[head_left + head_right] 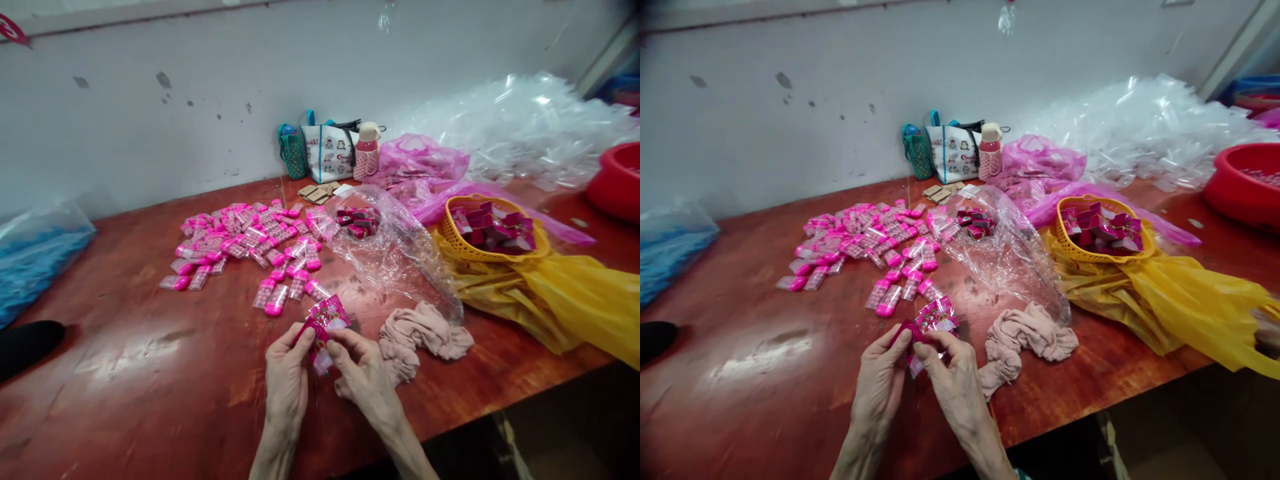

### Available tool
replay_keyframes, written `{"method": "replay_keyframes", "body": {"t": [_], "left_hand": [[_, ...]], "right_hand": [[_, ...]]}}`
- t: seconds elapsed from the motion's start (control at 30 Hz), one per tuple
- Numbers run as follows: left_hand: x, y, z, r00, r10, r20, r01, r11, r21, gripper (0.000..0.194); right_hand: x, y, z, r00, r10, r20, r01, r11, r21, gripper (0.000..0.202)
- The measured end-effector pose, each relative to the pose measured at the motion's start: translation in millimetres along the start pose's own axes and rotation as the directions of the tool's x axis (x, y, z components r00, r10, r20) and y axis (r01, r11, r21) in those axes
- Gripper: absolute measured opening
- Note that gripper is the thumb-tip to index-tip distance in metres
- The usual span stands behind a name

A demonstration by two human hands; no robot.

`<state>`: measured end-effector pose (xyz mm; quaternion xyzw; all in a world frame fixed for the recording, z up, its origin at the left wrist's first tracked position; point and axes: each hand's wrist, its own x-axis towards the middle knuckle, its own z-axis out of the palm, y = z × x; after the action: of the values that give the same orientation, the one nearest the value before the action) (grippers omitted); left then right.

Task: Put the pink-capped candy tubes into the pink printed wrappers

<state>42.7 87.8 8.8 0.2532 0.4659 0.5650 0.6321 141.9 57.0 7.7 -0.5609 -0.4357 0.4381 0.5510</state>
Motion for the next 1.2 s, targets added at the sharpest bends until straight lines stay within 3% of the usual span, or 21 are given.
{"method": "replay_keyframes", "body": {"t": [0.1,0.2,0.4,0.5,0.7,0.9,1.0,1.2], "left_hand": [[-3.0,1.6,-7.8,1.0,-0.013,-0.016,0.012,1.0,-0.025,0.013],[-4.2,0.5,-14.4,0.998,-0.034,-0.052,0.031,0.998,-0.049,0.017],[0.3,-3.3,-22.8,0.987,-0.078,-0.144,0.068,0.995,-0.075,0.02],[1.4,-2.5,-25.9,0.985,-0.069,-0.158,0.058,0.996,-0.074,0.022],[-4.0,-1.2,-29.9,0.983,0.021,-0.18,-0.026,0.999,-0.022,0.021],[-7.1,-7.0,-38.4,0.941,0.208,-0.267,-0.192,0.978,0.083,0.014],[-8.4,-4.5,-45.6,0.938,0.271,-0.215,-0.237,0.956,0.173,0.025],[-8.8,7.0,-62.1,0.947,0.315,-0.067,-0.293,0.929,0.227,0.009]], "right_hand": [[-2.8,4.1,7.2,0.998,0.049,0.029,-0.048,0.998,-0.039,0.021],[-5.6,8.3,15.7,0.997,0.075,0.031,-0.071,0.992,-0.104,0.028],[-12.8,13.1,28.2,0.994,-0.078,0.083,0.101,0.94,-0.327,0.04],[-13.0,12.2,28.7,0.994,-0.079,0.08,0.102,0.933,-0.346,0.042],[-8.9,7.1,25.5,0.997,0.017,0.078,-0.003,0.985,-0.171,0.014],[-9.9,19.1,28.9,0.992,-0.086,0.097,0.117,0.919,-0.377,0.035],[-8.0,23.0,27.8,0.985,-0.104,0.14,0.151,0.911,-0.384,0.037],[-7.7,23.8,31.0,0.975,-0.127,0.183,0.19,0.905,-0.38,0.033]]}}
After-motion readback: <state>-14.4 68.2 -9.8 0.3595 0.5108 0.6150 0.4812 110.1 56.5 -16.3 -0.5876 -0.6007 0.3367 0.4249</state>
